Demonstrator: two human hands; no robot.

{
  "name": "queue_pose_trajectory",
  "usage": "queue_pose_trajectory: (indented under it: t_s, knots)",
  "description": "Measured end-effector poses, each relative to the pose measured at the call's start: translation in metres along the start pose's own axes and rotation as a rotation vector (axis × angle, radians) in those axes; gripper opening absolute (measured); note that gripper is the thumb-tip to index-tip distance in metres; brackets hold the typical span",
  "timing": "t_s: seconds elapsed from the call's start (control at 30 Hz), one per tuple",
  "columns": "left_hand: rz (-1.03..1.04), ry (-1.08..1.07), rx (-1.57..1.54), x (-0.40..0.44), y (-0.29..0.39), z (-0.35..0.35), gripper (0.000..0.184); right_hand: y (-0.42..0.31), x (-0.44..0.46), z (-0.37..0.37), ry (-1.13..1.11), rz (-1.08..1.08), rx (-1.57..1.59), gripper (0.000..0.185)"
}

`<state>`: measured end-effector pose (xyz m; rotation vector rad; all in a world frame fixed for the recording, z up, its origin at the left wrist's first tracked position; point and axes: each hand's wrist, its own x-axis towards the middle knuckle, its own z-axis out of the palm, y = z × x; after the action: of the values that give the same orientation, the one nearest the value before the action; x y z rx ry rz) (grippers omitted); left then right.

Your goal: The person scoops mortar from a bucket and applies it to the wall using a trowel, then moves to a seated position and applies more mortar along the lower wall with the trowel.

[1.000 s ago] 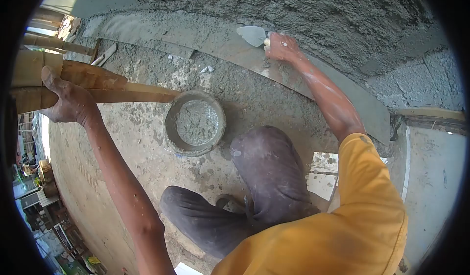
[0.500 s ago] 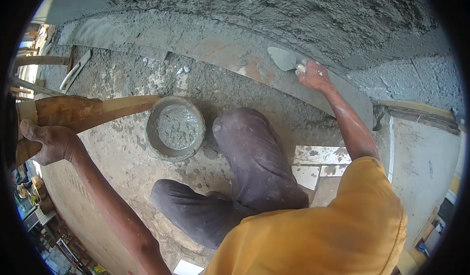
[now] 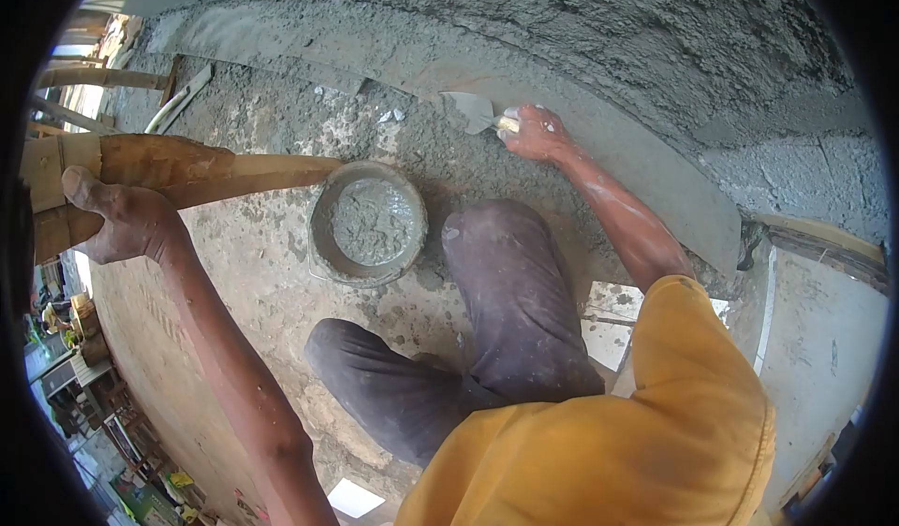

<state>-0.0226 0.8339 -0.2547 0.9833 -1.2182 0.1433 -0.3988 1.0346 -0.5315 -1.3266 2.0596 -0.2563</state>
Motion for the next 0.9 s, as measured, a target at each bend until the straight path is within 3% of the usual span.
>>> queue_pose_trajectory:
  t_s: [0.13,0.2,0.3,0.4,0.5,0.6,0.67,0.73,0.83,0.9]
  knots:
    - [0.146,-0.067,0.137,0.008,-0.026,-0.013,0.05,-0.059,-0.044,0.016,0.036,-0.362,0.012,0.04]
    - [0.069,-0.088,0.099,0.0,-0.021,-0.012,0.05,-0.042,-0.048,0.005,0.024,-0.148,-0.047,0.042]
    - [0.233,-0.106,0.15,0.008,-0.03,-0.013,0.048,0.024,-0.034,0.004,0.159,0.073,-0.052,0.045]
    - [0.033,-0.056,0.078,0.002,-0.02,-0.009,0.046,0.108,-0.015,-0.02,0.286,0.234,-0.14,0.048]
    - [0.041,-0.015,0.064,0.003,-0.024,-0.005,0.047,0.153,0.04,-0.04,0.14,0.339,-0.179,0.055]
    - [0.098,0.006,0.077,0.006,-0.029,-0.006,0.048,0.134,0.095,-0.033,0.139,0.186,-0.26,0.056]
    - [0.132,0.015,0.081,0.009,-0.031,-0.005,0.048,0.091,0.12,-0.039,0.094,0.214,-0.221,0.057]
    - [0.18,0.009,0.097,0.011,-0.033,-0.004,0.049,0.098,0.167,-0.017,0.114,0.155,-0.155,0.058]
    - [0.132,0.058,0.071,0.008,-0.023,-0.002,0.048,0.059,0.194,-0.015,0.049,0.031,-0.194,0.061]
    - [0.096,0.059,0.054,0.009,-0.022,-0.001,0.047,0.026,0.207,-0.008,0.097,0.062,-0.115,0.064]
